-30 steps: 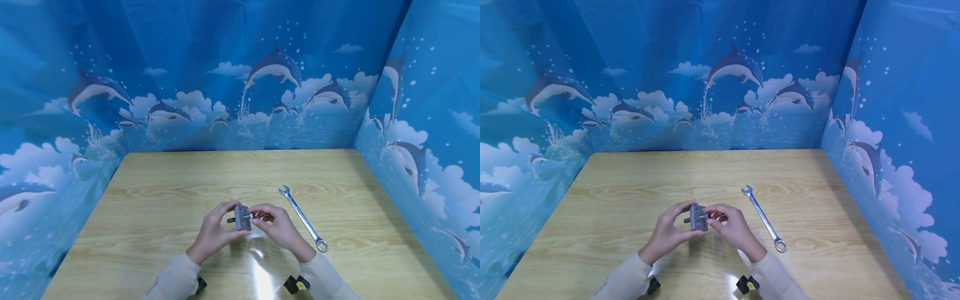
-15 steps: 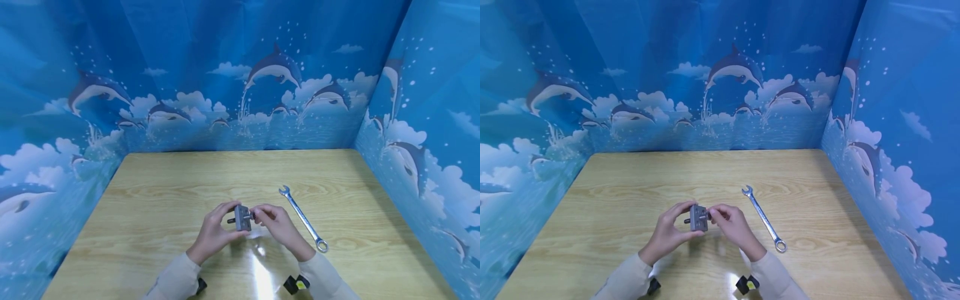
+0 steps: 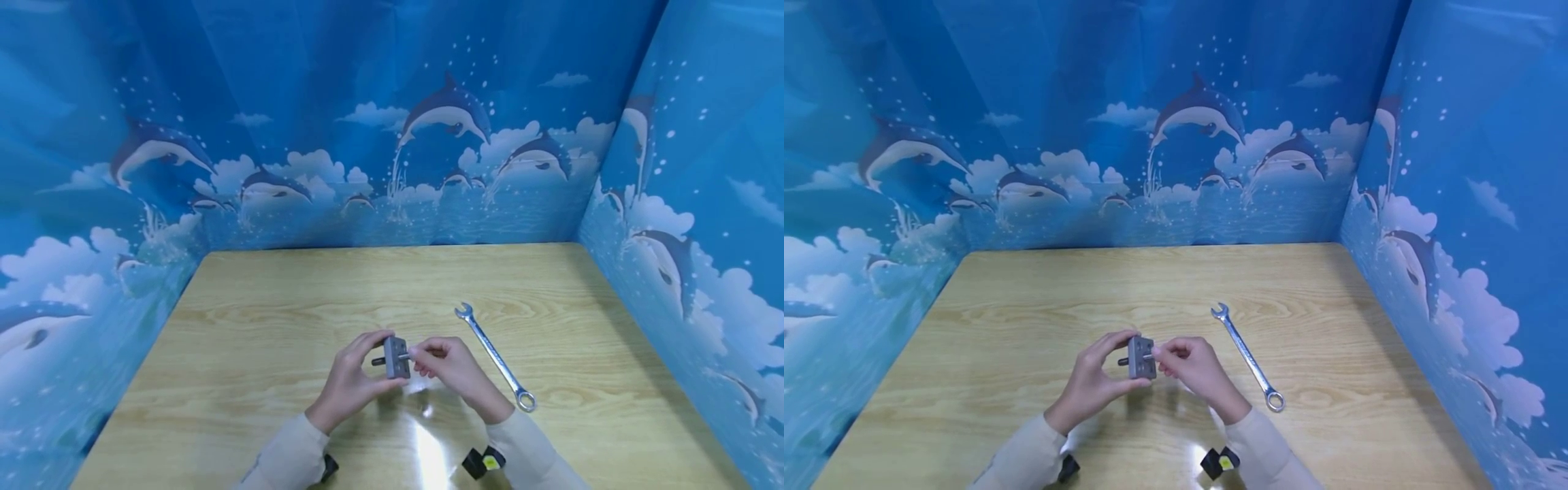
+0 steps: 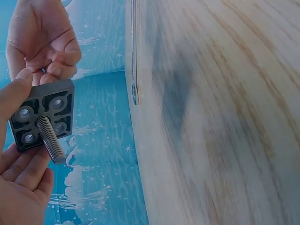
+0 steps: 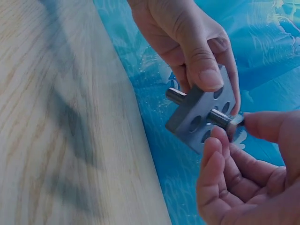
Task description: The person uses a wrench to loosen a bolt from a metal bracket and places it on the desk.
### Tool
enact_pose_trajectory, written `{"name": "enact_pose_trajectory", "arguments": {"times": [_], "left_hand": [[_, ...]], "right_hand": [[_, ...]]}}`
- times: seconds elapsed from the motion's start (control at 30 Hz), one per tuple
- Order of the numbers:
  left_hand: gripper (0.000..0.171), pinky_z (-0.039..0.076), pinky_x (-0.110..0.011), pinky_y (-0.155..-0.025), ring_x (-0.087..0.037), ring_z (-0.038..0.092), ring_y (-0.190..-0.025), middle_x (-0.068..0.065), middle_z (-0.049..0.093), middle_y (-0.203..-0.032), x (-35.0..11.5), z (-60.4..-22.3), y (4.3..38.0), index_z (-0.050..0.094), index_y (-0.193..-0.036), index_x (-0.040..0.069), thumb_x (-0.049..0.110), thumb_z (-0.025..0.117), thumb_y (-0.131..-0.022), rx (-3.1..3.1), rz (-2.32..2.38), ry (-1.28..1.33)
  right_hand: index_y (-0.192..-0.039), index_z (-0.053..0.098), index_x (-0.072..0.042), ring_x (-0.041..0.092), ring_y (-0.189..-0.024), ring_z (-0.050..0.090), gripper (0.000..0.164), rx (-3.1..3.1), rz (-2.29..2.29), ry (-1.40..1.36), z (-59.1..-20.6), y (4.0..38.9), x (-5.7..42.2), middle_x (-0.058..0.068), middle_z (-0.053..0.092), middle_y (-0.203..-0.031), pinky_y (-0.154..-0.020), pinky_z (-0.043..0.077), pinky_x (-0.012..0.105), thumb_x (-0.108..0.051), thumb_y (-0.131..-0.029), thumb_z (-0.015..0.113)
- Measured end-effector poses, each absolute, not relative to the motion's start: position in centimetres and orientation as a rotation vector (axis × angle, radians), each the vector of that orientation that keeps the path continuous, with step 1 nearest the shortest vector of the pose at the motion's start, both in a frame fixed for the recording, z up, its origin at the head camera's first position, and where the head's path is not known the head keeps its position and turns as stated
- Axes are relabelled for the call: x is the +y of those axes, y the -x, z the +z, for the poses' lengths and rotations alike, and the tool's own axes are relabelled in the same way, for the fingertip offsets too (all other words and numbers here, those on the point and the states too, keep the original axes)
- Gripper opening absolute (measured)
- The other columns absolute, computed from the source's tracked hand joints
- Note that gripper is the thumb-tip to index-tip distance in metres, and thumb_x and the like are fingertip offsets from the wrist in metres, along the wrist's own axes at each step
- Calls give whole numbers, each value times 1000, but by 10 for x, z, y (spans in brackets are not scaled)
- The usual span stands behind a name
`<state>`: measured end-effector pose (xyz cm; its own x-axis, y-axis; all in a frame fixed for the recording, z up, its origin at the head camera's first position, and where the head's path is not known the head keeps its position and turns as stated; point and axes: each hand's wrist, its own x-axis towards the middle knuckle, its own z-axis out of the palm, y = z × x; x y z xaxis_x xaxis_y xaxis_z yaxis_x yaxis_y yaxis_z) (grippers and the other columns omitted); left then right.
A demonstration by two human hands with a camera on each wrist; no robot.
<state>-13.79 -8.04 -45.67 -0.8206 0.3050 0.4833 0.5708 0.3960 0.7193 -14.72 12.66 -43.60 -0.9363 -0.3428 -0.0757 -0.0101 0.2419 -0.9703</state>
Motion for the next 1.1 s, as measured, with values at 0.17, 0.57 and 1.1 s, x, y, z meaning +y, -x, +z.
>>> {"name": "enact_pose_trajectory", "arguments": {"times": [0.17,0.57,1.1], "left_hand": [[77,50,-33,-100,-17,60,-112,-9,63,-122,-81,-458,138,55,-129,11,19,90,-61,-2375,-1375,788],[77,51,-34,-99,-18,60,-111,-6,63,-122,-81,-459,138,55,-129,11,22,90,-61,-2365,-1360,806],[78,49,-33,-101,-18,60,-113,-8,62,-124,-82,-459,137,55,-129,11,21,90,-60,-2373,-1393,763]], "right_hand": [[-112,66,-1,18,-86,62,27,2322,-1696,465,-437,147,131,13,68,-104,-77,57,27,-15,-89,67],[-114,67,-8,24,-99,62,33,2343,-1702,626,-438,148,133,10,65,-113,-86,56,27,6,-85,60],[-111,64,4,20,-79,63,35,2285,-1753,321,-434,145,124,17,68,-96,-73,59,38,-26,-93,63]]}}
